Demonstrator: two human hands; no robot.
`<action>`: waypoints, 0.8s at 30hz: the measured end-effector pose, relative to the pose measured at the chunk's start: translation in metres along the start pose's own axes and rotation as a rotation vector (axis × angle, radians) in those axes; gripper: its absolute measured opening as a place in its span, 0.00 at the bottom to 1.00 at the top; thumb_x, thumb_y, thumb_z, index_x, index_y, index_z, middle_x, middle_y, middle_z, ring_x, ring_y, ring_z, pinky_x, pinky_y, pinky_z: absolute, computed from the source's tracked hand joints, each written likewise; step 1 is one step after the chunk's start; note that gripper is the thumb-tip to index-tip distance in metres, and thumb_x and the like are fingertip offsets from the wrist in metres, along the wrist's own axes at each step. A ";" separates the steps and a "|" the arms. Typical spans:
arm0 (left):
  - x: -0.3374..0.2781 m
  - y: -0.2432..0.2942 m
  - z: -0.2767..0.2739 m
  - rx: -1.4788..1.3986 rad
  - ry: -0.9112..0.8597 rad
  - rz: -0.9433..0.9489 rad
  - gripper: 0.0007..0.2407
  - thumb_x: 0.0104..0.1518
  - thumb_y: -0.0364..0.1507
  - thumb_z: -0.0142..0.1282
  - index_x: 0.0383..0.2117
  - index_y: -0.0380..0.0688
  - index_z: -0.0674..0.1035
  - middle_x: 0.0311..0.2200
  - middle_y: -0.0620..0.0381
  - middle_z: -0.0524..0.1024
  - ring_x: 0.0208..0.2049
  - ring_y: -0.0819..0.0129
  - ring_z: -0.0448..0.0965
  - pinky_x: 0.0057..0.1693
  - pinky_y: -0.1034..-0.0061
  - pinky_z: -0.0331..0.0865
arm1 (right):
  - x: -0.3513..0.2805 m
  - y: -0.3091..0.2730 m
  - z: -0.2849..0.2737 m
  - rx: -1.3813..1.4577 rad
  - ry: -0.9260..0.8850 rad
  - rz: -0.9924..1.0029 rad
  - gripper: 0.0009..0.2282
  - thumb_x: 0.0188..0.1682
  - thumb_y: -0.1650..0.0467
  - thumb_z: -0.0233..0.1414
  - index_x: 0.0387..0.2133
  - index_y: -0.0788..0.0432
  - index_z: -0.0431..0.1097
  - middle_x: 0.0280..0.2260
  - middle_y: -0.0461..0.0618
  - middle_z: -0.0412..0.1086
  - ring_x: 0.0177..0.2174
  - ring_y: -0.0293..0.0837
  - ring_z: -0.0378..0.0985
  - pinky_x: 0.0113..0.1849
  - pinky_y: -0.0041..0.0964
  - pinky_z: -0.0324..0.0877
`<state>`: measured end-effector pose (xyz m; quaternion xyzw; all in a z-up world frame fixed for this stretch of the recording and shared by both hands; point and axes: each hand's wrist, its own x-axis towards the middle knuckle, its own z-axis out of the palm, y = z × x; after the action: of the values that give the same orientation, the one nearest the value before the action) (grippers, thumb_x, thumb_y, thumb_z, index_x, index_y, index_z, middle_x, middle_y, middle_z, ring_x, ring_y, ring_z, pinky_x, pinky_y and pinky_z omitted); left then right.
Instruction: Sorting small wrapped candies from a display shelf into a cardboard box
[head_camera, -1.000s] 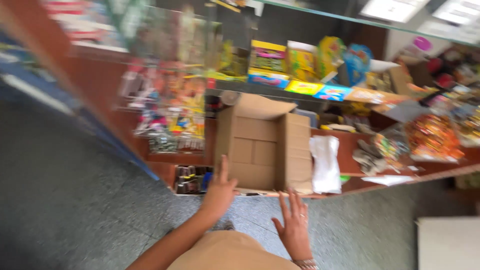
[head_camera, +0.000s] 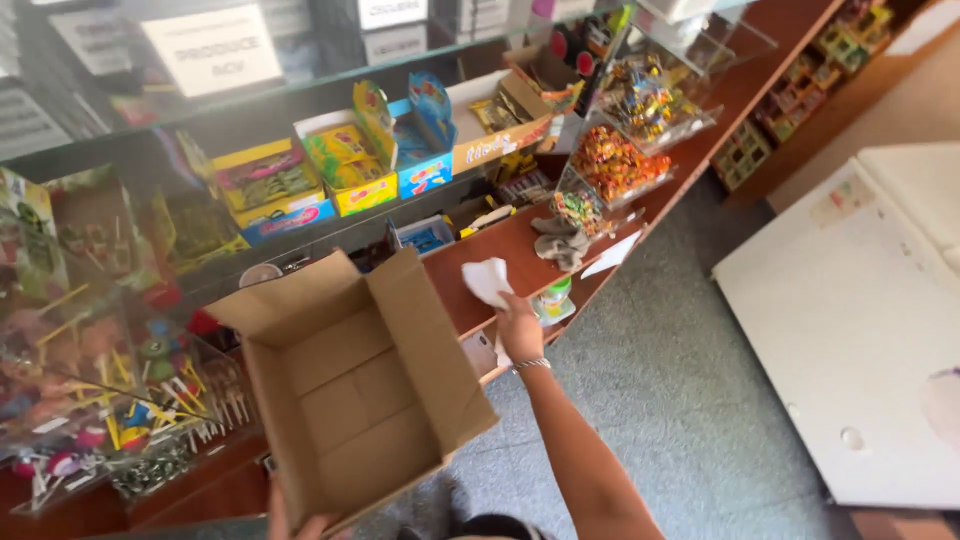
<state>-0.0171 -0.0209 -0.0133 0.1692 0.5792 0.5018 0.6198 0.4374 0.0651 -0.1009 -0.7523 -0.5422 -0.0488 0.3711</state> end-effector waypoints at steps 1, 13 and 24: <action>0.013 -0.009 -0.015 0.561 -0.209 0.577 0.22 0.46 0.22 0.57 0.47 0.62 0.70 0.72 0.43 0.52 0.65 0.37 0.62 0.63 0.53 0.65 | -0.008 -0.020 -0.028 0.158 -0.053 0.349 0.20 0.48 0.66 0.52 0.56 0.50 0.70 0.51 0.53 0.72 0.49 0.54 0.75 0.49 0.48 0.70; 0.050 -0.053 0.057 1.206 -0.481 1.247 0.07 0.42 0.37 0.66 0.18 0.57 0.77 0.72 0.29 0.51 0.43 0.48 0.79 0.44 0.74 0.69 | 0.041 0.068 -0.140 -0.126 -0.639 0.335 0.14 0.44 0.63 0.58 0.41 0.54 0.74 0.63 0.47 0.50 0.56 0.54 0.69 0.47 0.51 0.71; 0.023 -0.114 0.220 1.310 -0.416 1.116 0.11 0.50 0.41 0.61 0.23 0.50 0.76 0.74 0.29 0.44 0.64 0.37 0.67 0.55 0.62 0.69 | 0.150 0.164 -0.133 -0.607 -1.109 -0.192 0.13 0.53 0.78 0.43 0.47 0.63 0.72 0.74 0.44 0.34 0.43 0.56 0.78 0.37 0.50 0.79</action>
<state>0.2228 0.0296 -0.0566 0.8358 0.4590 0.2576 0.1561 0.6822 0.0780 -0.0167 -0.6857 -0.6805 0.1632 -0.2002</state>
